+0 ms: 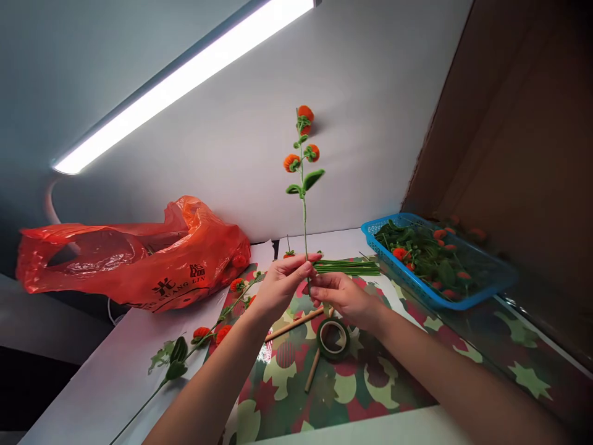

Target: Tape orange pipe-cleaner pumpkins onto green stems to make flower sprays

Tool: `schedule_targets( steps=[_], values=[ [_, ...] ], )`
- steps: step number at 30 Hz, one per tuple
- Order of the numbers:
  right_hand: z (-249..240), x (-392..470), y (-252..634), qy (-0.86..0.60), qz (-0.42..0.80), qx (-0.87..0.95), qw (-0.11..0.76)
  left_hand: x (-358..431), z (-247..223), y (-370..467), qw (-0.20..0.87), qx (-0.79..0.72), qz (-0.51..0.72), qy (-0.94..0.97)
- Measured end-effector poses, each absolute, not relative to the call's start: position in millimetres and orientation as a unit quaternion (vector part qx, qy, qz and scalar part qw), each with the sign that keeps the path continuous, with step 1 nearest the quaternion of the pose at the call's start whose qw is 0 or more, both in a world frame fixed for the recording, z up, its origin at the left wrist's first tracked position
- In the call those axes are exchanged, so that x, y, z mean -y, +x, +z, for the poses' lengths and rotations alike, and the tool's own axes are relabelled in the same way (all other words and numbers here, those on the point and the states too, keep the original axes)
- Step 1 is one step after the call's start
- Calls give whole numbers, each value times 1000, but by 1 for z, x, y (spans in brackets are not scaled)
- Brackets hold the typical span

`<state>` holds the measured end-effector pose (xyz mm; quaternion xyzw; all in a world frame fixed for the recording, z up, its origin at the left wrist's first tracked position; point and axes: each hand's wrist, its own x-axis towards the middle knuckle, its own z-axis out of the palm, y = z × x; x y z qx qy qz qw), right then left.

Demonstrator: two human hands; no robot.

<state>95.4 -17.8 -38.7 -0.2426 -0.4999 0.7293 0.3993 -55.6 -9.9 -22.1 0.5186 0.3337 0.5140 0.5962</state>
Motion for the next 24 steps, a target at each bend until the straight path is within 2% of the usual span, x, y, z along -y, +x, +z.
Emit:
schedule_targets(
  steps=[5, 9, 12, 16, 20, 24],
  values=[
    [-54, 21, 94, -148, 846, 387, 336, 14, -28, -52, 713, -233, 493, 440],
    [-62, 19, 92, -134, 860, 368, 329, 13, -30, -54, 738, -209, 481, 425],
    [-63, 15, 91, -207, 797, 411, 391, 7, -31, -55, 702, -249, 487, 455],
    [-60, 13, 89, -335, 642, 519, 455, 5, -28, -52, 572, -376, 526, 505],
    [-58, 17, 87, -362, 595, 563, 444, 8, -23, -51, 468, -446, 534, 545],
    [-56, 14, 92, -348, 626, 564, 411, 8, -21, -55, 486, -430, 518, 557]
  ],
)
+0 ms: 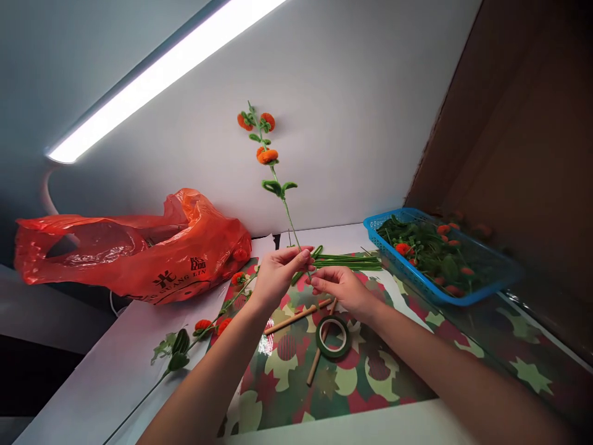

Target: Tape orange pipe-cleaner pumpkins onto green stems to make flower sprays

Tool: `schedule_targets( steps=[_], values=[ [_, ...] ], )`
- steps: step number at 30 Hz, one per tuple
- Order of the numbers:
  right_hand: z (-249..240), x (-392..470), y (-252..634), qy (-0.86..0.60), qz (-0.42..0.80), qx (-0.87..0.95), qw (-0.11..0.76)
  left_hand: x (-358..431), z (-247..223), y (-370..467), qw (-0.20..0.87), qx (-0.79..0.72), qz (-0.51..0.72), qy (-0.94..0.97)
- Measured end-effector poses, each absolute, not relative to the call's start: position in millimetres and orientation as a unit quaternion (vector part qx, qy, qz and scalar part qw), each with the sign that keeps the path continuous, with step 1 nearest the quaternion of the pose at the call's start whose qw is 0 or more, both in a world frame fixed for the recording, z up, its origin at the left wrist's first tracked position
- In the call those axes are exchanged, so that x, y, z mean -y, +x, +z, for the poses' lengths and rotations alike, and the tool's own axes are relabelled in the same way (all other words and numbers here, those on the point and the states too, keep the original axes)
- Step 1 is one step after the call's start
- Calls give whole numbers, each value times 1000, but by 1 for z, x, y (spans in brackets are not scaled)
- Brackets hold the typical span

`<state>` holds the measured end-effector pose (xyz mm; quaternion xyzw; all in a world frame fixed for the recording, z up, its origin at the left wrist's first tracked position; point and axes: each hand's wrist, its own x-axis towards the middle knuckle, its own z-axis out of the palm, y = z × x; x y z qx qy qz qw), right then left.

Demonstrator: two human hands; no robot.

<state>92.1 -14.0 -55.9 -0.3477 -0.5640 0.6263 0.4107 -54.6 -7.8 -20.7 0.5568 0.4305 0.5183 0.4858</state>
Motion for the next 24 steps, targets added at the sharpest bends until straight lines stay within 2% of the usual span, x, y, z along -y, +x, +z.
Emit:
schedule_targets(
  steps=[6, 11, 13, 15, 20, 22, 24],
  values=[
    [-57, 10, 96, -296, 670, 550, 400, 8, -21, -55, 527, -356, 531, 560],
    [-56, 13, 96, -249, 710, 548, 366, 10, -22, -56, 632, -264, 509, 521],
    [-56, 14, 96, -256, 704, 543, 379, 10, -22, -54, 657, -254, 509, 494],
    [-56, 14, 95, -286, 671, 547, 410, 10, -21, -52, 637, -282, 526, 487],
    [-52, 18, 90, -356, 525, 623, 459, 12, -17, -49, 492, -405, 584, 504],
    [-52, 19, 90, -365, 512, 626, 461, 11, -17, -50, 483, -423, 581, 500],
    [-53, 18, 91, -358, 553, 608, 443, 10, -18, -54, 511, -417, 558, 504]
  ],
)
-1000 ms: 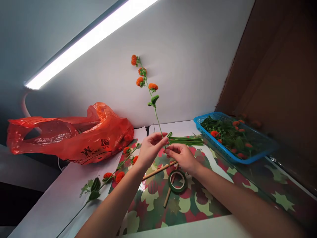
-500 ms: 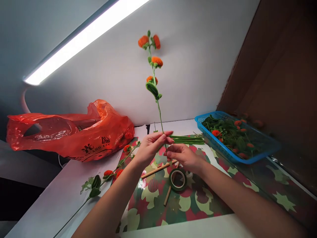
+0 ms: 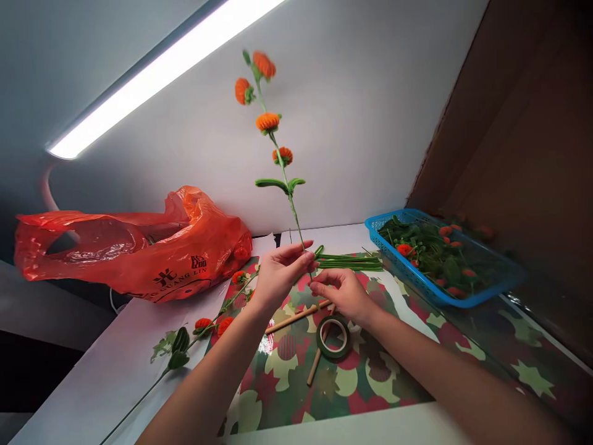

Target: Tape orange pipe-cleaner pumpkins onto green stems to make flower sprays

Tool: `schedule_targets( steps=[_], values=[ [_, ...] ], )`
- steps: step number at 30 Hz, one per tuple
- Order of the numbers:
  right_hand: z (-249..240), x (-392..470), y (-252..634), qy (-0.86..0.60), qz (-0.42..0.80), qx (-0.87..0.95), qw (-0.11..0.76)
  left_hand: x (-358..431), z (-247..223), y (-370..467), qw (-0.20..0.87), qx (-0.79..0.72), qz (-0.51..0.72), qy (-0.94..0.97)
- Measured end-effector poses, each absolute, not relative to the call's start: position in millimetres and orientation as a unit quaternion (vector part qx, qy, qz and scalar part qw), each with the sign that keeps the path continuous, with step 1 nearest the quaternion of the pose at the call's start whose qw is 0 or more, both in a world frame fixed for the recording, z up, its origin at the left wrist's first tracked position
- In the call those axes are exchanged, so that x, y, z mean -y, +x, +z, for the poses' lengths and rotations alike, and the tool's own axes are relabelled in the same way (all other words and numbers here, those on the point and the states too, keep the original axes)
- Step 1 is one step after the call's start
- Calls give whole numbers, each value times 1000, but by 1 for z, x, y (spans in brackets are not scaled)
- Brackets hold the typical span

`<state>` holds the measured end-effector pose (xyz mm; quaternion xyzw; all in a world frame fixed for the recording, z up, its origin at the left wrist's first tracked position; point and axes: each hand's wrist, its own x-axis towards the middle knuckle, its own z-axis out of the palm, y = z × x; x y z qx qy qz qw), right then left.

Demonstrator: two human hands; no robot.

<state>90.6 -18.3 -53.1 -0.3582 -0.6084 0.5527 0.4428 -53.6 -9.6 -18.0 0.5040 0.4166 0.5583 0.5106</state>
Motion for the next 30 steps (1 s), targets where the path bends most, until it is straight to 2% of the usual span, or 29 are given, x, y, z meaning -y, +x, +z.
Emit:
schedule_targets(
  steps=[5, 9, 17, 20, 24, 30],
  values=[
    [-57, 11, 96, -303, 673, 556, 382, 4, -20, -65, 608, -337, 497, 519],
    [-58, 8, 101, -271, 671, 596, 349, 3, -19, -68, 660, -305, 468, 502],
    [-54, 7, 105, -252, 656, 633, 325, 1, -21, -68, 689, -293, 456, 481],
    [-50, 10, 104, -290, 615, 653, 332, 2, -20, -67, 669, -304, 461, 498],
    [-47, 14, 99, -342, 561, 646, 388, 5, -19, -63, 573, -371, 448, 577],
    [-48, 14, 96, -348, 607, 602, 386, 9, -21, -63, 478, -431, 423, 638]
  ],
)
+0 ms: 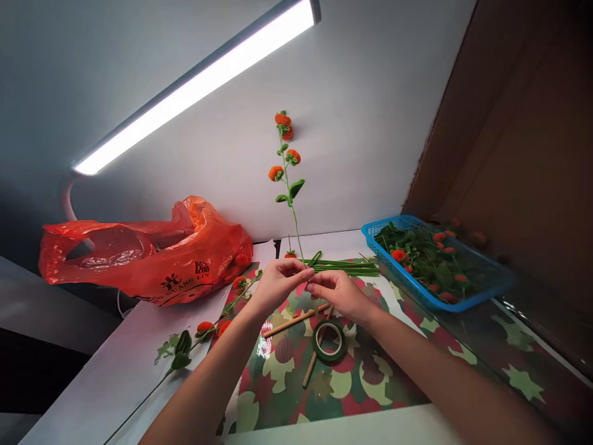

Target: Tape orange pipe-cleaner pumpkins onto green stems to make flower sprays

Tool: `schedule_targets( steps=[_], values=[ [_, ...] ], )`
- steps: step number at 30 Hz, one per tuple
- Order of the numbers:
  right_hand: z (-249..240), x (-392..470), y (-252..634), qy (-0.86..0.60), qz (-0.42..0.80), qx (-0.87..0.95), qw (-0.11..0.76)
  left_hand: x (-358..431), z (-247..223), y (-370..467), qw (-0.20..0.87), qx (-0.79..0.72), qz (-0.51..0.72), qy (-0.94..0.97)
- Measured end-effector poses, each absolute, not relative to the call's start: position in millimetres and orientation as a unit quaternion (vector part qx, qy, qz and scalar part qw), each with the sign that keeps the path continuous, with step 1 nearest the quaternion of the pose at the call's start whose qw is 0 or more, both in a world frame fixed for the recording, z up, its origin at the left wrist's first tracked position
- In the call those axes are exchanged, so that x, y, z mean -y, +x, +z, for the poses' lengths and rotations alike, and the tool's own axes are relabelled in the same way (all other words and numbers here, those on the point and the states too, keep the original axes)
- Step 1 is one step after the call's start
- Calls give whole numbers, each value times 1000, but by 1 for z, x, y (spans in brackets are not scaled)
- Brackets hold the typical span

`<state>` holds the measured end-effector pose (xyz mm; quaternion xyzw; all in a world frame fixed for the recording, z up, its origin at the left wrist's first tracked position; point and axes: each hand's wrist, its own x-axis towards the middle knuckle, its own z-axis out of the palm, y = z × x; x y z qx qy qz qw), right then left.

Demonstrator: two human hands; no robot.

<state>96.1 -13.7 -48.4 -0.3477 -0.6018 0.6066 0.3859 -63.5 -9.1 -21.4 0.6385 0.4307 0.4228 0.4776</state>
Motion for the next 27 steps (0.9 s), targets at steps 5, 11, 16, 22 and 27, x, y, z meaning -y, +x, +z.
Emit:
schedule_targets(
  steps=[5, 11, 16, 22, 27],
  values=[
    [-50, 8, 104, -311, 608, 644, 346, 15, -17, -67, 431, -422, 391, 695],
    [-46, 12, 104, -347, 510, 702, 357, 25, -18, -67, 395, -463, 383, 695],
    [-44, 12, 102, -324, 533, 703, 340, 29, -22, -65, 354, -467, 378, 717],
    [-51, 10, 101, -307, 553, 699, 335, 35, -33, -64, 359, -473, 422, 685],
    [-50, 12, 101, -303, 561, 708, 304, 39, -42, -63, 357, -476, 456, 662]
  ],
)
